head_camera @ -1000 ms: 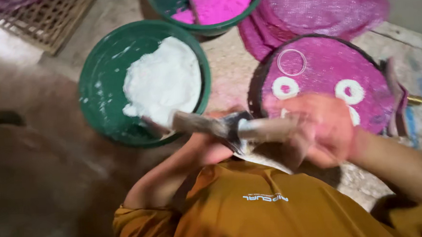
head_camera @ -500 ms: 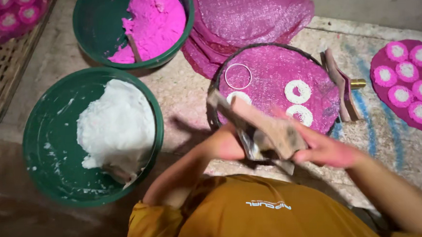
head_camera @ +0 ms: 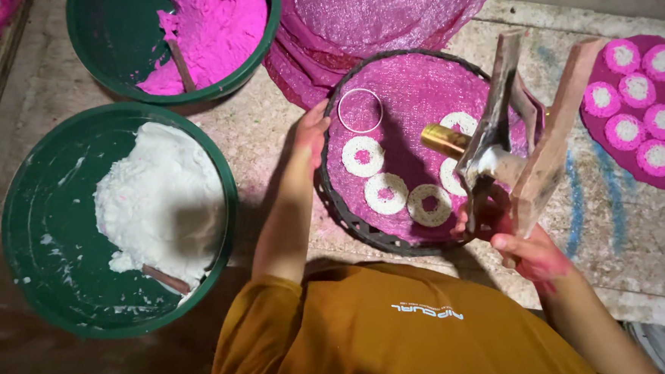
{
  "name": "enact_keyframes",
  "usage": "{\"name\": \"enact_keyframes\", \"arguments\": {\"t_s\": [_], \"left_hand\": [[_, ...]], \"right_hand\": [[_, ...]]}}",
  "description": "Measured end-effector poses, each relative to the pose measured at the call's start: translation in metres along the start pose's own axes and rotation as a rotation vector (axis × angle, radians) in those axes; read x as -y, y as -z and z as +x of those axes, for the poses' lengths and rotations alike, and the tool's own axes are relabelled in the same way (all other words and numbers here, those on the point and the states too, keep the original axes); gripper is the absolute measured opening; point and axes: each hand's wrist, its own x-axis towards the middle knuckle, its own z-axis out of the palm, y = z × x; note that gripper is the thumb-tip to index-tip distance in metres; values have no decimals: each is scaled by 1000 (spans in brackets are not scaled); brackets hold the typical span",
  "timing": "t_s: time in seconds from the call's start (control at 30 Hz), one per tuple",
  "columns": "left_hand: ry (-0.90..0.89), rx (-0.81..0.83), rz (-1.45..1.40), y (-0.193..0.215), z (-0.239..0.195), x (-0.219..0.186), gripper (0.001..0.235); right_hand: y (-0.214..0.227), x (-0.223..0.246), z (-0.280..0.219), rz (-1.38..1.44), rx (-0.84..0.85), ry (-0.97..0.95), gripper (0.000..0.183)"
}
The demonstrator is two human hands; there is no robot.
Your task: The person uses a metal ring mold and a wooden mallet to press white and pink powders into circular shapes on a pink glittery mat. They repeatedly scoop white powder into the mold, tap it with the mallet, then add pink powder to the center, and transfer the finished pieces to a nearby tray.
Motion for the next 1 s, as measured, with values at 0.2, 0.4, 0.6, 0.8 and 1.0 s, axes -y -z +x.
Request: {"name": "enact_keyframes", "arguments": {"t_s": [0.2,0.4,0.6,0.8,1.0], "left_hand": [[-118,-474,-39,-72,-110,11,52],[-193,-443,313,-127,-200,-3,70],[-328,-310,1215,-134,-196,-46,107],[-333,-101,1430,-127,-167,-54,107],[-260,-97,1432,-135,-166,-54,107]], "right_hand": [[-10,-3,13,54,-1,6,79],[-13,-9,24,114,21,3,84],[-18,-8,21,120,0,-6,87],[-19,-11,13,106,-51,-17,87],[-8,-18,6,22,-53,-28,81]]}}
